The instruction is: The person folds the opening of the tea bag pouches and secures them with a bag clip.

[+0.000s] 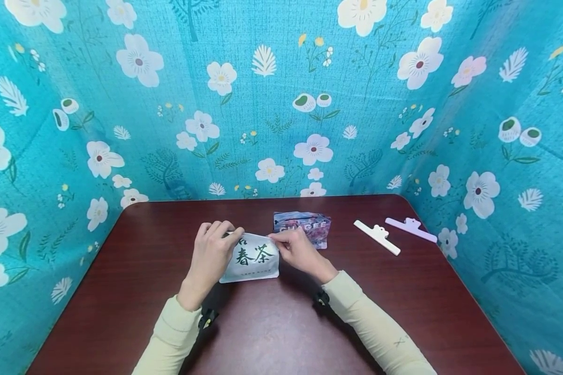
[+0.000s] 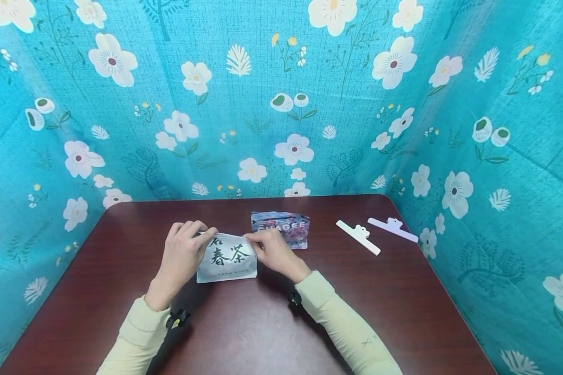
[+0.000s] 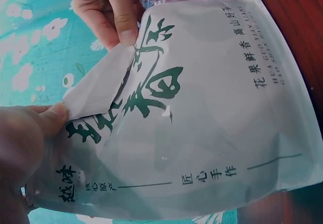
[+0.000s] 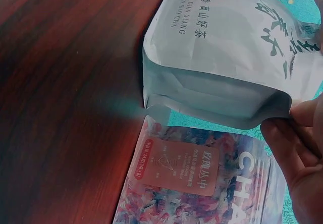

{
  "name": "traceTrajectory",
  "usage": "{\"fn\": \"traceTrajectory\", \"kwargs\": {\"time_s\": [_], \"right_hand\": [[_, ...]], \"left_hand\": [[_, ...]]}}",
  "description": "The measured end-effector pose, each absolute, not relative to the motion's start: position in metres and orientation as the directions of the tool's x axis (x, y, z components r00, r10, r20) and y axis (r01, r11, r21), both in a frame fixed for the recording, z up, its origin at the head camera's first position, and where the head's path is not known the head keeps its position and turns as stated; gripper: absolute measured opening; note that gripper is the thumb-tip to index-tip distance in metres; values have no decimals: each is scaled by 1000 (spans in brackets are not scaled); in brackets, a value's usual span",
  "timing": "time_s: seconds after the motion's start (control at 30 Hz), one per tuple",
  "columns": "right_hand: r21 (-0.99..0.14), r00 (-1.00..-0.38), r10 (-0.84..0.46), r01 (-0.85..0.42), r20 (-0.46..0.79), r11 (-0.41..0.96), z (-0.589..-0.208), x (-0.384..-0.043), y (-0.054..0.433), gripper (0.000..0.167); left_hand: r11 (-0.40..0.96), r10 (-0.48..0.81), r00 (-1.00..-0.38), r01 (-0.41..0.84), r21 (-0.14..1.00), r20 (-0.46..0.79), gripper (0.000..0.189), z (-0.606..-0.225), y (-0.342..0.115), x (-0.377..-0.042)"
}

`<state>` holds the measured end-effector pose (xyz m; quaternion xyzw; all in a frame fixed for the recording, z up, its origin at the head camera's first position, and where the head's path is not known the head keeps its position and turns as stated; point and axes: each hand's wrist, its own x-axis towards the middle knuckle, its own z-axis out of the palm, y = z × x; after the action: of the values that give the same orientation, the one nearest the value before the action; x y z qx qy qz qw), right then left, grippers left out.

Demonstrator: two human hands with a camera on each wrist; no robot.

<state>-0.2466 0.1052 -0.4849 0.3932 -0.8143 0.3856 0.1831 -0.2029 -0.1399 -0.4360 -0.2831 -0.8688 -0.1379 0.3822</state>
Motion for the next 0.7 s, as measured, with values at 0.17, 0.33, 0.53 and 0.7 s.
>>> {"fn": "traceTrajectory", "kwargs": {"time_s": [0.17, 0.33, 0.53, 0.7], "right_hand": [[-483, -629, -489, -777, 604, 403, -486, -246, 105, 23], [-510, -647, -489, -763, 586, 398, -484, -245, 104, 21], [-593, -694, -488, -714, 529, 373, -482, -244, 104, 18], [-576, -690, -492, -720, 531, 387, -480, -244, 105, 17]], "left_hand": [[805, 383, -542, 592, 17, 748, 26, -437, -138, -203], [808, 382, -550, 589, 21, 743, 29, -436, -137, -203], [814, 378, -565, 580, 27, 733, 29, -435, -137, -202], [813, 382, -550, 583, 14, 743, 28, -436, -137, -203]]}}
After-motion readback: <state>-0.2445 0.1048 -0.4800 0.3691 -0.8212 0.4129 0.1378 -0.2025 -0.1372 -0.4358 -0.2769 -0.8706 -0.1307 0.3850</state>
